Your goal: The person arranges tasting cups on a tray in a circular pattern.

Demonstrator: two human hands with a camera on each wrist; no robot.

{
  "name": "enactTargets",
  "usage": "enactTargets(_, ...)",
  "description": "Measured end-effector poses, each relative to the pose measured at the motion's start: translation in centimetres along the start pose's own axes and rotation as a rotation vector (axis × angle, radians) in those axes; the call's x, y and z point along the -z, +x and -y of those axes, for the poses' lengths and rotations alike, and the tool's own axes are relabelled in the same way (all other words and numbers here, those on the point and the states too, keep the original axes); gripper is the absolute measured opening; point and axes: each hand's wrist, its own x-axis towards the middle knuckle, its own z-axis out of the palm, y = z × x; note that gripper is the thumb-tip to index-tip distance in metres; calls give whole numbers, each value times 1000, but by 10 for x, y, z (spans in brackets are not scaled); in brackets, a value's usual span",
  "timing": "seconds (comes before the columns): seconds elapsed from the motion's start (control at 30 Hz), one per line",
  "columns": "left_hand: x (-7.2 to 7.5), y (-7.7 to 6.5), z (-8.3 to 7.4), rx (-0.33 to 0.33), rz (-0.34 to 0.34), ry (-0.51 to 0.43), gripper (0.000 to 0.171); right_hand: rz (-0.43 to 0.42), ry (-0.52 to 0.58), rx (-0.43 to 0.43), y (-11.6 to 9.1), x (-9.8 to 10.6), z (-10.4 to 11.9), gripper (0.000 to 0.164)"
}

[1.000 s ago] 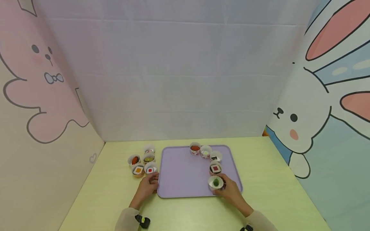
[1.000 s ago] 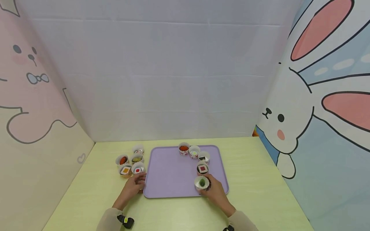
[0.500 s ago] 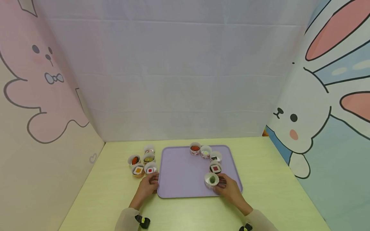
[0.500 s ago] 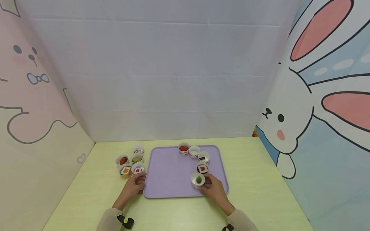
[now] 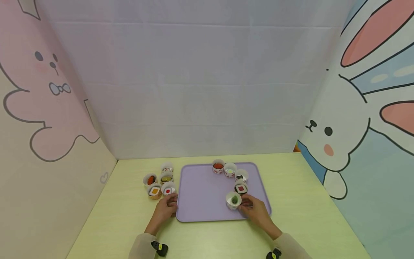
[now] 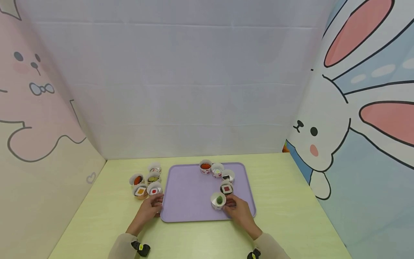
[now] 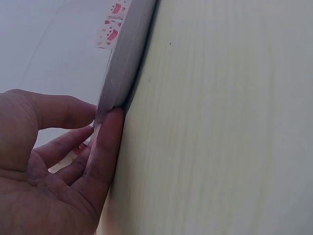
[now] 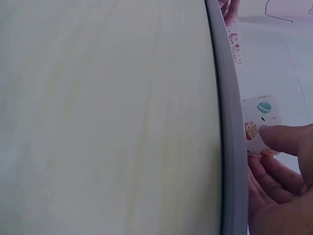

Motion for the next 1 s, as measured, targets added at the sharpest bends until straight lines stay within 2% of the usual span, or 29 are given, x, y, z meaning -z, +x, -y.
enactTargets(0.3,-1,0,0,-3,1,-1,48,-9,-29,10,0,2,1,28)
enactTargets(0.67,-1,-1,-2,-1,0,-6,48,-14,0,42,-1,18,10,18)
enactTargets(0.87,-1,-1,-1,7,-5,-3,47,-29,-2,121,1,28,17,22)
enactTargets(1.0,-2,-2,0,-4,-8,-7,47,-39,-18,134,6,36,20,26)
